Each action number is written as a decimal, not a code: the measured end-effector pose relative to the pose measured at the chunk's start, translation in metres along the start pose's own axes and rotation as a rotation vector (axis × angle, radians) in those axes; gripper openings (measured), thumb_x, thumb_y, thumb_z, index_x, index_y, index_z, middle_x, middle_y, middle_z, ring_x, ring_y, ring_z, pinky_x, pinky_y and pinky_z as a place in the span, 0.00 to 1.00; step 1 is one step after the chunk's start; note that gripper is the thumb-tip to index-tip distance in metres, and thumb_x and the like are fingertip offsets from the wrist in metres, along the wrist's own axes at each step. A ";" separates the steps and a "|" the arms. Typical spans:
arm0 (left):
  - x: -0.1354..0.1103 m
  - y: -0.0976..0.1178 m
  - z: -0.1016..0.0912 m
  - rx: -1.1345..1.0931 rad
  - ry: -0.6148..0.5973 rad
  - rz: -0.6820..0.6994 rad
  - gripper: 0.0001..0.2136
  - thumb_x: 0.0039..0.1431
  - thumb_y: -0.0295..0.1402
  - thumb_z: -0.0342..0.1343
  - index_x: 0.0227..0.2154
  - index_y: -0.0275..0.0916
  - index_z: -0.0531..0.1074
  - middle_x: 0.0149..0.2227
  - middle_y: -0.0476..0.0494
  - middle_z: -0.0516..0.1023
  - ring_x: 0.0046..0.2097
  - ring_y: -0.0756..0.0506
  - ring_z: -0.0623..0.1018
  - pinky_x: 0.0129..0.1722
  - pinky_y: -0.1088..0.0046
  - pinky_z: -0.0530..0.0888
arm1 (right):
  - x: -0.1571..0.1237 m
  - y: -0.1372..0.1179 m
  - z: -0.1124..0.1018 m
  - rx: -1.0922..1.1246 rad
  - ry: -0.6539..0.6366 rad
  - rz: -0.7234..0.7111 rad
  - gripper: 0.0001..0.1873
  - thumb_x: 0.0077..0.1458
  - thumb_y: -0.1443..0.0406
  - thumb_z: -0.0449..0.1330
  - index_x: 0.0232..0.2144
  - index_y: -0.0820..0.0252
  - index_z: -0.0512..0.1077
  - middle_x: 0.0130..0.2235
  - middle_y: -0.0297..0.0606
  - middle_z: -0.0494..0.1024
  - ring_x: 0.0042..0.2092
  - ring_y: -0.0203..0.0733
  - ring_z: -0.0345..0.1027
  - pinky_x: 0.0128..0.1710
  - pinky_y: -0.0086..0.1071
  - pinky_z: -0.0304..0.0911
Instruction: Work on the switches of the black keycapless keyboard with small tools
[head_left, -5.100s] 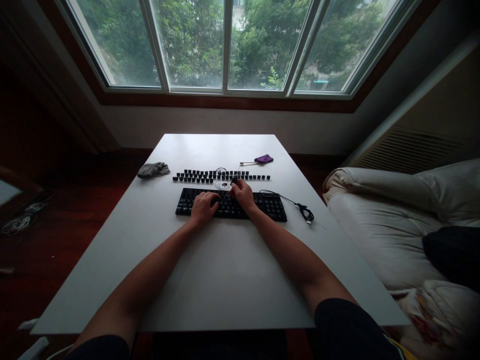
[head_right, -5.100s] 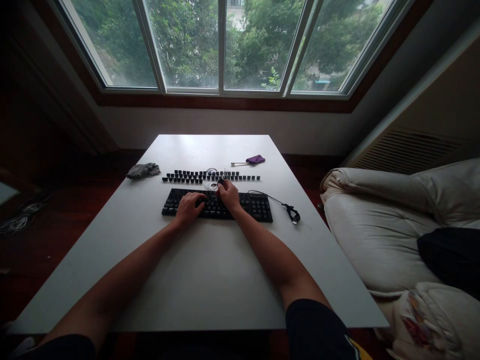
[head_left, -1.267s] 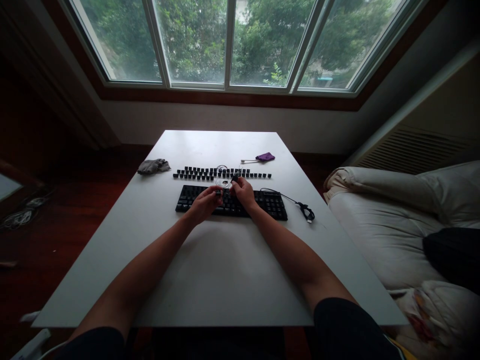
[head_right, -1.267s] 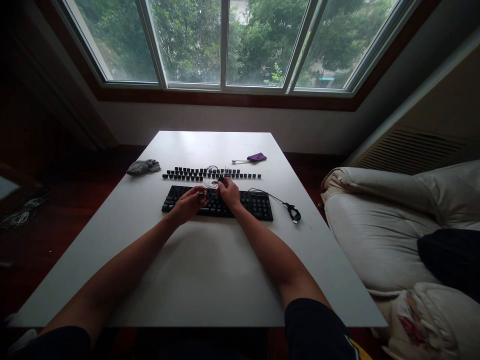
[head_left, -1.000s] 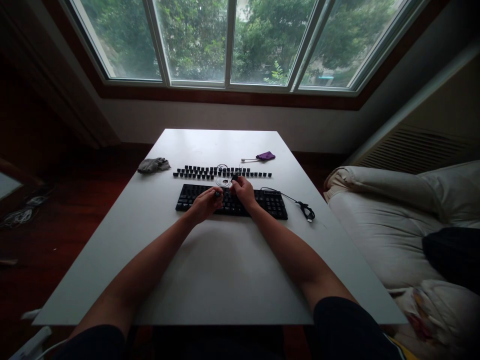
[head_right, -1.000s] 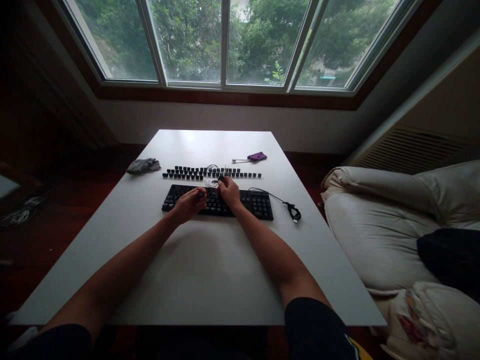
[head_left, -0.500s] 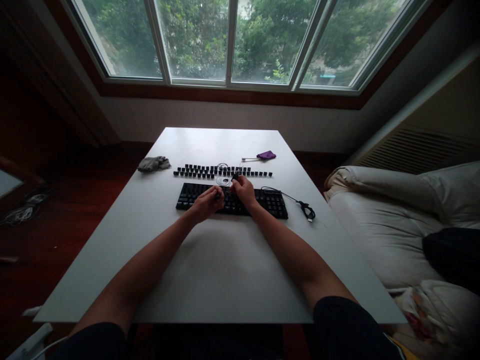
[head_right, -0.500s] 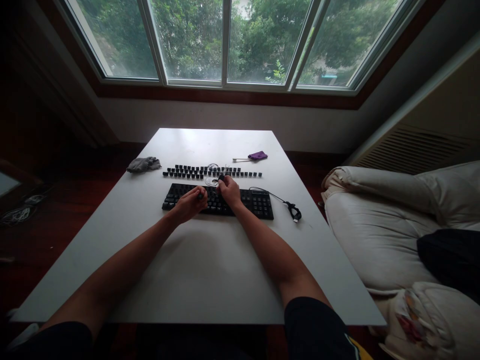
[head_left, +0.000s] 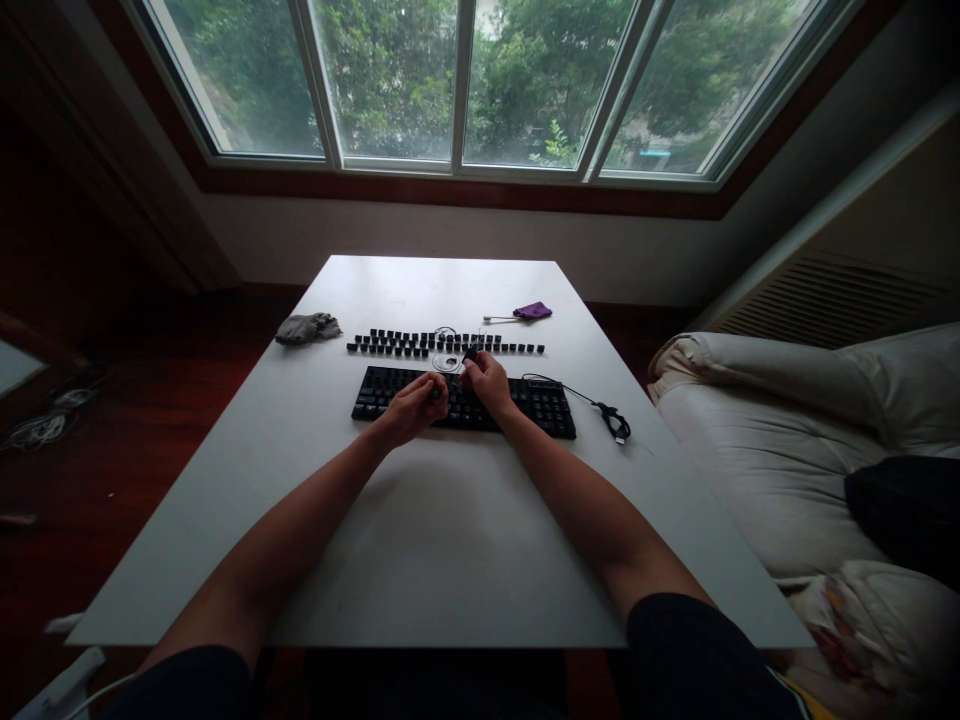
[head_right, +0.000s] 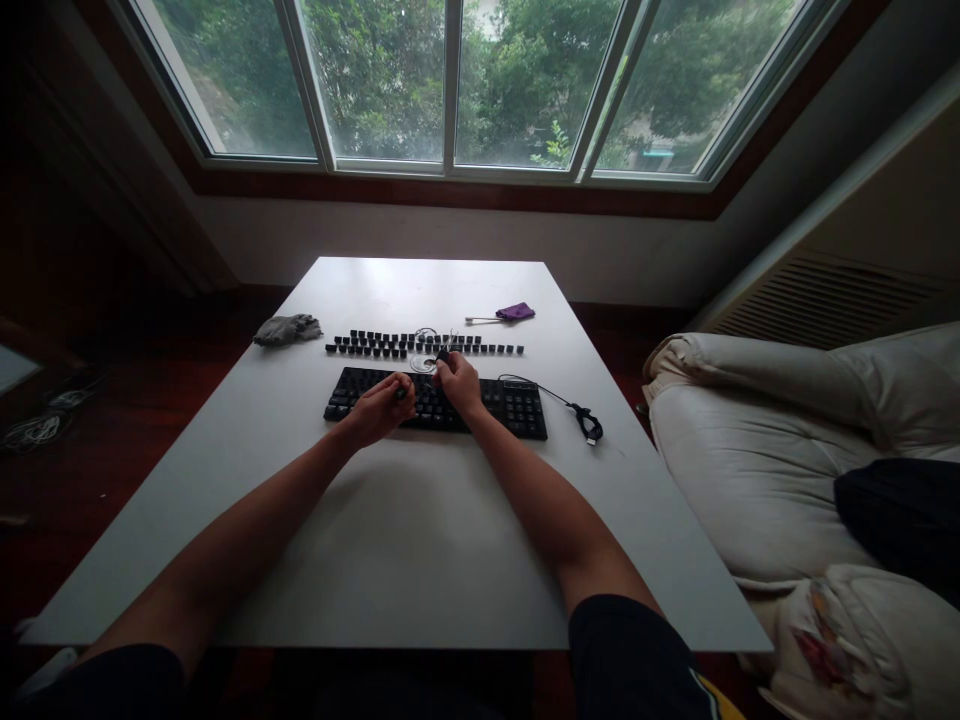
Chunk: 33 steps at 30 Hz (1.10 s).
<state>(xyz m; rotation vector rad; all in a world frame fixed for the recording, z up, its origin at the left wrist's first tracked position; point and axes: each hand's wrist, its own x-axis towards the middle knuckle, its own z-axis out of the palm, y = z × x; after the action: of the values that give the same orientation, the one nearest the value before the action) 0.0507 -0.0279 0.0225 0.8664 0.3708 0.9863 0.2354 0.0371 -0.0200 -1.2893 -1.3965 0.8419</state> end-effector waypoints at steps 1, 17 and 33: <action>0.000 0.000 0.000 -0.001 0.002 -0.001 0.06 0.63 0.34 0.57 0.37 0.37 0.68 0.28 0.51 0.65 0.24 0.54 0.62 0.27 0.77 0.63 | 0.000 0.000 0.000 -0.001 0.001 0.002 0.14 0.57 0.51 0.55 0.31 0.54 0.66 0.27 0.34 0.79 0.28 0.43 0.74 0.31 0.35 0.69; 0.000 -0.004 -0.004 0.000 0.026 -0.024 0.10 0.60 0.36 0.61 0.40 0.34 0.74 0.29 0.48 0.69 0.27 0.53 0.68 0.30 0.75 0.68 | -0.003 -0.010 -0.003 -0.035 -0.007 0.015 0.14 0.57 0.50 0.55 0.31 0.54 0.66 0.27 0.35 0.78 0.30 0.45 0.74 0.33 0.37 0.69; 0.000 0.010 0.001 0.098 0.029 0.056 0.16 0.51 0.30 0.69 0.44 0.35 0.79 0.42 0.42 0.80 0.41 0.48 0.80 0.49 0.68 0.77 | -0.002 -0.005 -0.002 -0.025 0.000 -0.011 0.12 0.58 0.53 0.55 0.31 0.54 0.65 0.26 0.32 0.77 0.28 0.43 0.73 0.34 0.36 0.69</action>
<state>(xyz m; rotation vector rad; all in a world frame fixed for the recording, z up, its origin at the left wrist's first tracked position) 0.0455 -0.0260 0.0312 0.9567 0.4243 1.0402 0.2355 0.0340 -0.0151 -1.2996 -1.4174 0.8192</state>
